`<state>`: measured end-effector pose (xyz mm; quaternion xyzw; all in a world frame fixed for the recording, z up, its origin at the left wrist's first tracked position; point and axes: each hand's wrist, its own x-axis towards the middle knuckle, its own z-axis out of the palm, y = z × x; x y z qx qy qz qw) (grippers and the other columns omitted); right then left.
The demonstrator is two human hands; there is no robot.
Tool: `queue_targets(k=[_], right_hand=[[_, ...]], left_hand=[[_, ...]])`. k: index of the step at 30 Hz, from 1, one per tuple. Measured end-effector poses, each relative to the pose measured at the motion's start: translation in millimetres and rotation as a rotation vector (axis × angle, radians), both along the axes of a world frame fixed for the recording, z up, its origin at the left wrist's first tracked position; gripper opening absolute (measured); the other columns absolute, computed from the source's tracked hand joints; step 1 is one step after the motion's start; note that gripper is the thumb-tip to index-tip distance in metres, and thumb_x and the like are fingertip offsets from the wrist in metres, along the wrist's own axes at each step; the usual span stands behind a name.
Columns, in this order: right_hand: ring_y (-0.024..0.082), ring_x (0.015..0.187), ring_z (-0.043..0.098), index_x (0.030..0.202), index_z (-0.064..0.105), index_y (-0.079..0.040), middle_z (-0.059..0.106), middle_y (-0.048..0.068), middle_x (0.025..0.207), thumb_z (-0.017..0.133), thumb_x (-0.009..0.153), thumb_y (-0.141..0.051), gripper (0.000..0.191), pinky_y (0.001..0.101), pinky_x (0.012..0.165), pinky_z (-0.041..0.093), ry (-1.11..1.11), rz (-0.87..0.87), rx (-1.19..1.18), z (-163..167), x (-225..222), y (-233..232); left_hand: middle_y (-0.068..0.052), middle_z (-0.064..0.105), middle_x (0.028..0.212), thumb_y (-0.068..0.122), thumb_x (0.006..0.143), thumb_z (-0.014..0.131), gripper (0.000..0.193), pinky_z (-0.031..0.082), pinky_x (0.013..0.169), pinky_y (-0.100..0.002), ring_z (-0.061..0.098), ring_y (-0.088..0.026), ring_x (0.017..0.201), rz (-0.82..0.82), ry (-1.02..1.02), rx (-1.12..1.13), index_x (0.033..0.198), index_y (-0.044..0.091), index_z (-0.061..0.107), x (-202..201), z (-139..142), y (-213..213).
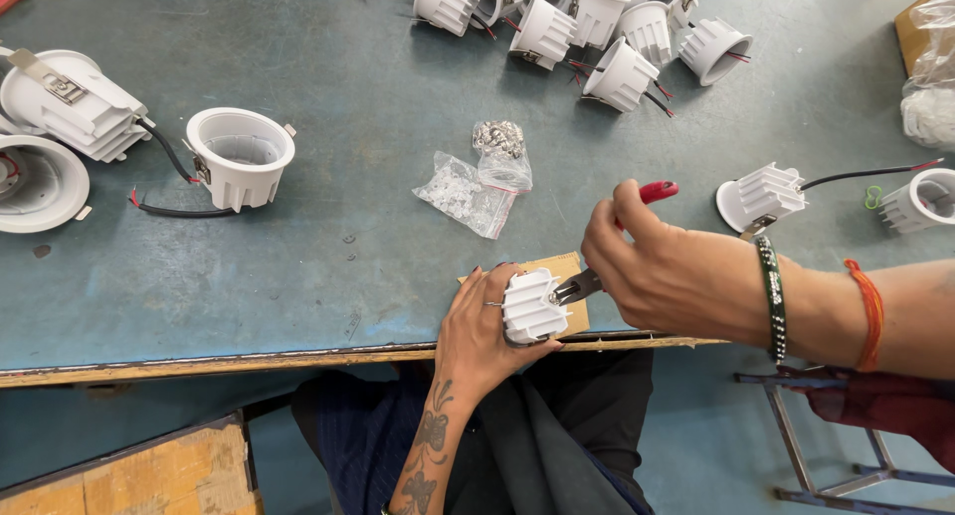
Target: The person picks up a white plastic light fixture housing from the workbench, threads a black wire through it, and uses pliers to grip and pull the wire through the housing opening. They work on one housing at a time, setting each one down on the bench as they go.
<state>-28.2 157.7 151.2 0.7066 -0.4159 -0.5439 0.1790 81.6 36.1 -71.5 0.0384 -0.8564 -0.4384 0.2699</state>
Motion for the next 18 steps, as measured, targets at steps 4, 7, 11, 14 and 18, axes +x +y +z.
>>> queue_targets(k=[4,7,11,14,18], right_hand=[[0.044,0.083,0.072,0.098,0.072,0.020,0.073,0.032,0.091,0.049,0.081,-0.030,0.057,0.0572,0.082,0.055,0.037,0.073,-0.127,-6.4,-4.9,2.3],[0.045,0.082,0.074,0.097,0.070,0.019,0.073,0.032,0.091,0.052,0.078,-0.028,0.054,0.0567,0.076,0.057,0.054,0.026,-0.091,-10.1,0.0,4.8],[0.038,0.074,0.072,0.089,0.071,0.018,0.072,0.027,0.081,0.057,0.084,-0.024,0.044,0.0492,0.064,0.057,-0.016,-0.265,-0.061,-11.4,1.7,2.0],[0.032,0.073,0.070,0.088,0.071,0.005,0.069,0.017,0.078,0.055,0.094,-0.026,0.036,0.0446,0.060,0.056,-0.209,-0.755,0.124,-8.6,-2.5,-3.8],[0.032,0.075,0.072,0.089,0.073,-0.012,0.070,0.009,0.078,0.048,0.100,-0.046,0.043,0.0454,0.062,0.058,-0.412,-1.022,0.040,-3.5,-3.1,-11.5]], left_hand=[[-0.011,0.068,0.122,0.041,0.058,0.097,0.102,0.038,0.117,-0.054,0.063,-0.039,0.118,0.006,-0.004,0.001,0.138,0.015,0.040,0.1,-0.7,-1.8],[-0.011,0.067,0.126,0.040,0.058,0.097,0.101,0.038,0.116,-0.054,0.062,-0.039,0.120,0.011,0.016,-0.001,0.138,0.014,0.041,-1.4,-2.0,-2.1],[-0.011,0.066,0.126,0.040,0.059,0.097,0.100,0.039,0.117,-0.053,0.062,-0.037,0.122,0.015,0.017,-0.001,0.138,0.014,0.042,-2.1,-6.0,-1.9],[-0.012,0.066,0.126,0.042,0.059,0.097,0.101,0.039,0.116,-0.054,0.062,-0.037,0.121,0.024,0.021,-0.018,0.139,0.012,0.042,-2.3,-9.2,-1.3],[-0.011,0.066,0.127,0.043,0.059,0.096,0.101,0.039,0.116,-0.054,0.063,-0.035,0.121,0.040,0.052,-0.038,0.139,0.012,0.042,-1.5,-10.6,0.3]])
